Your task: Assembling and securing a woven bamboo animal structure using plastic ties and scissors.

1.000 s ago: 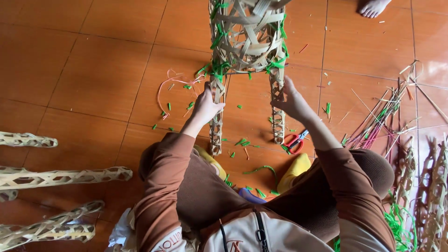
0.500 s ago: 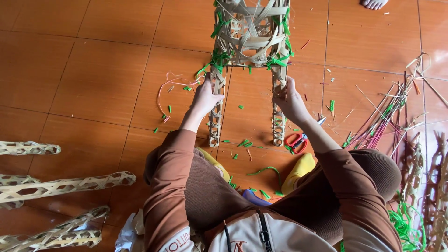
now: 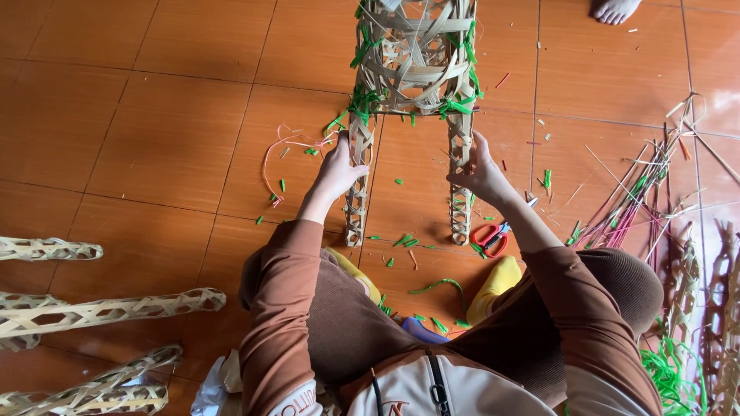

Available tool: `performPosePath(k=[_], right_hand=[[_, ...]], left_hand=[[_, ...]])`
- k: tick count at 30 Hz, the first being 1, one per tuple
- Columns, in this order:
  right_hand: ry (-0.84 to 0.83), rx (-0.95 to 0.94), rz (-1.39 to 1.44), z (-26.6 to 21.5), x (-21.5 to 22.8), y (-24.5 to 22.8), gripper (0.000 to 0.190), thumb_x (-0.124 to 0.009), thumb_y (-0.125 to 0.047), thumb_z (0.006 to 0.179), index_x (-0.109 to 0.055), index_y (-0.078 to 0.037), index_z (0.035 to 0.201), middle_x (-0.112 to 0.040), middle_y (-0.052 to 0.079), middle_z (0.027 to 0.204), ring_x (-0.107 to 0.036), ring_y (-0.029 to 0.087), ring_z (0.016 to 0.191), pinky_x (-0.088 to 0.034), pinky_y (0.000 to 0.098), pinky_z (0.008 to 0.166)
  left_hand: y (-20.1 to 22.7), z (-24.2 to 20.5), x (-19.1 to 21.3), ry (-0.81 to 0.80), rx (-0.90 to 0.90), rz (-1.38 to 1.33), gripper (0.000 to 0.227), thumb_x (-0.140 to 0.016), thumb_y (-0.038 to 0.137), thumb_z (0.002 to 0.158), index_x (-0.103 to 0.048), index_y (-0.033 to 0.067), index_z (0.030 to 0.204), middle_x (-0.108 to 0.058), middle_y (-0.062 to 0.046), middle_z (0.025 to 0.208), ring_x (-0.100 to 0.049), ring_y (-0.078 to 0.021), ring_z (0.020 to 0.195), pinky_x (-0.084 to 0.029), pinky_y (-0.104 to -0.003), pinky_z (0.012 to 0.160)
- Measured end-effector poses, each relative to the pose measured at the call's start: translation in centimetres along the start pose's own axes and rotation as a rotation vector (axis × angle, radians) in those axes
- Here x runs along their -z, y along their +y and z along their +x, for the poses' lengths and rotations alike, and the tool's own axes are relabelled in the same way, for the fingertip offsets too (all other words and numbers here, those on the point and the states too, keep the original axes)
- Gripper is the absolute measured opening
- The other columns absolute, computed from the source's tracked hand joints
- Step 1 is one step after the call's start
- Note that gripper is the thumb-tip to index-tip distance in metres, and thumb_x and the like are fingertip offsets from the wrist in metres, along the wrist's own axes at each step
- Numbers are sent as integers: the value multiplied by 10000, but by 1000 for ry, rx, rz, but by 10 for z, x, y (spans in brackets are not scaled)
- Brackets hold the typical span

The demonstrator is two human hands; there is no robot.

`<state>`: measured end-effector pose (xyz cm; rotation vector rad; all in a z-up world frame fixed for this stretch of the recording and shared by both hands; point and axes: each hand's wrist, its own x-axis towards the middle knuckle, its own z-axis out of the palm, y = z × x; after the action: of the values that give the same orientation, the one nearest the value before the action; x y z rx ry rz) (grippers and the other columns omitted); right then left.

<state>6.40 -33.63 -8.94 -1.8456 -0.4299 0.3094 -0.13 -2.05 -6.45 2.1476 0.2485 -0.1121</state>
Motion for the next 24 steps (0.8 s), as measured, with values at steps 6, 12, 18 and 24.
performPosePath(k=[6,12,18,24], right_hand=[[75,-5,-87,1,-15,14,607,-768,-54,828,-480,-145,1354,-639,108,926,-569,215,746,-518,349,692],[109,-159,-157,-4,-32,6,500,-764,-155,842,-468,-216,1240,-577,95,798,-616,278,773,-529,451,755],[21,-136,-92,-10,-30,-16,699,-833,-239,803,-416,-250,1363,-658,173,1036,-651,390,970,-507,535,885],[145,17,53,-10,-31,-30,771,-754,-168,875,-294,-65,1485,-453,331,1415,-432,507,1316,-337,620,1107]], left_hand=[[4,3,3,26,-16,2,786,-653,-20,869,-206,32,1513,-498,-317,1393,-514,-472,1275,-460,-572,1042],[35,-6,15,146,-6,332,534,-656,12,892,-411,-84,1357,-648,-356,984,-671,-476,996,-563,-563,842],[28,0,-45,65,-263,563,121,-653,181,902,-728,97,945,-704,-193,820,-728,-389,807,-596,-510,641],[57,16,-88,-19,-584,483,274,-564,83,969,-616,14,1229,-631,-175,1187,-638,-364,1075,-597,-534,811]])
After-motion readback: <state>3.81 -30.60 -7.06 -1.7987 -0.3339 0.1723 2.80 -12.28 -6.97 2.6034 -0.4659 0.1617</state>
